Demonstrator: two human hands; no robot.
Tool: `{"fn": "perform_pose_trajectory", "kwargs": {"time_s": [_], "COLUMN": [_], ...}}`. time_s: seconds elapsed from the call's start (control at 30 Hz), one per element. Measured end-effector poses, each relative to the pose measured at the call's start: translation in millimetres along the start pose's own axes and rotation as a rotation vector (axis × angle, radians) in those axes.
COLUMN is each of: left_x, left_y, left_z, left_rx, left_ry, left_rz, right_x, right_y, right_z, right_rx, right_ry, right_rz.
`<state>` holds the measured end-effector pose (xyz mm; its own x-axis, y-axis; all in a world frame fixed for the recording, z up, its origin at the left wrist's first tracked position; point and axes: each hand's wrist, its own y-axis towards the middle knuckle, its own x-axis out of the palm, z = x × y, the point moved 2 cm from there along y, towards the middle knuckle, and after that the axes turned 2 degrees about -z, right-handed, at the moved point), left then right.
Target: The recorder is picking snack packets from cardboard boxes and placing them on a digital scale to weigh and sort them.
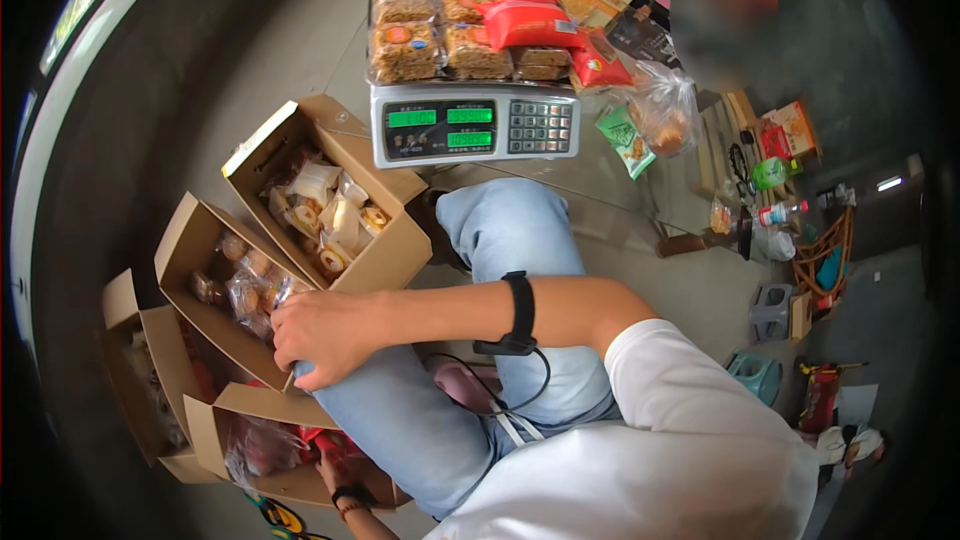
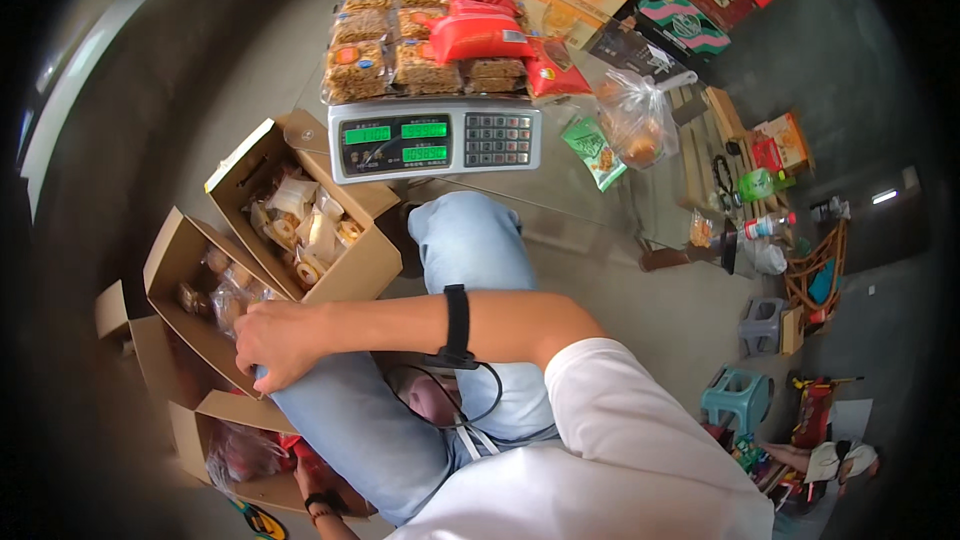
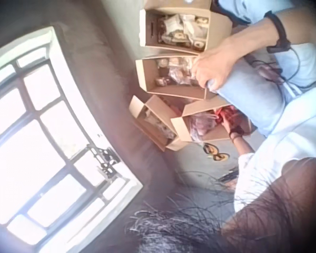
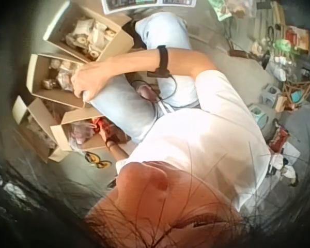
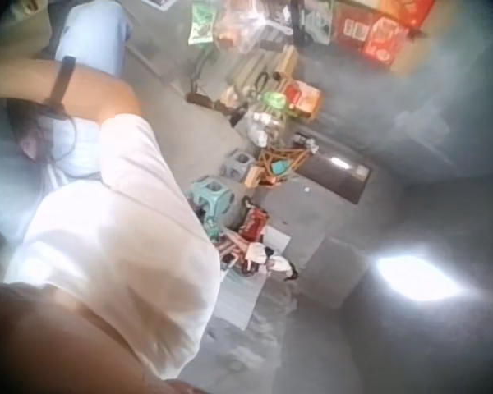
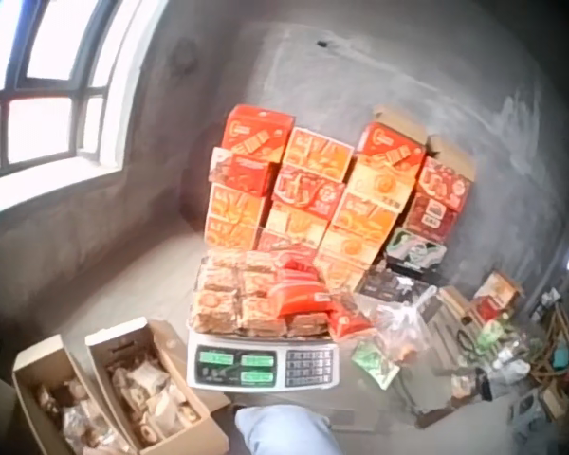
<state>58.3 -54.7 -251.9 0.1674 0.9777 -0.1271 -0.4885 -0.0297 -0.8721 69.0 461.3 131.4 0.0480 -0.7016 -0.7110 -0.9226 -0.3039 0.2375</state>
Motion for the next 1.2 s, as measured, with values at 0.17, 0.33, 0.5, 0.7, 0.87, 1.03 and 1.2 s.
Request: {"fn": "perform_pose_trajectory", "kwargs": {"time_s": [0.17,0.33,0.5,0.7,0.87,1.03,1.2], "left_x": [6.1,62.7,197.4,355.2,400.8,424.7,431.0], "left_y": [-104.0,-213.9,-343.6,-456.2,-458.8,-392.8,-376.3], "left_z": [41.1,146.8,235.5,293.5,291.4,257.4,250.9], "left_rx": [0.042,0.613,1.209,1.223,1.116,0.937,0.964], "left_ry": [-0.391,-0.036,0.104,-0.003,0.276,0.584,0.513], "left_rz": [-0.238,-0.163,-0.155,-0.695,-1.01,-0.768,-0.965], "right_x": [8.9,8.8,-38.7,-161.4,-315.8,-436.0,-439.8], "right_y": [7.7,12.5,-2.7,-67.5,-145.5,-183.7,-199.1], "right_z": [-0.5,-10.7,-42.5,-74.3,-53.0,16.8,111.0], "right_rx": [0.054,0.122,0.104,-0.027,-0.01,0.456,0.842], "right_ry": [-0.039,0.077,0.542,0.675,0.263,-0.605,-0.697], "right_rz": [-0.124,-0.051,0.098,0.581,0.835,0.68,0.323]}}
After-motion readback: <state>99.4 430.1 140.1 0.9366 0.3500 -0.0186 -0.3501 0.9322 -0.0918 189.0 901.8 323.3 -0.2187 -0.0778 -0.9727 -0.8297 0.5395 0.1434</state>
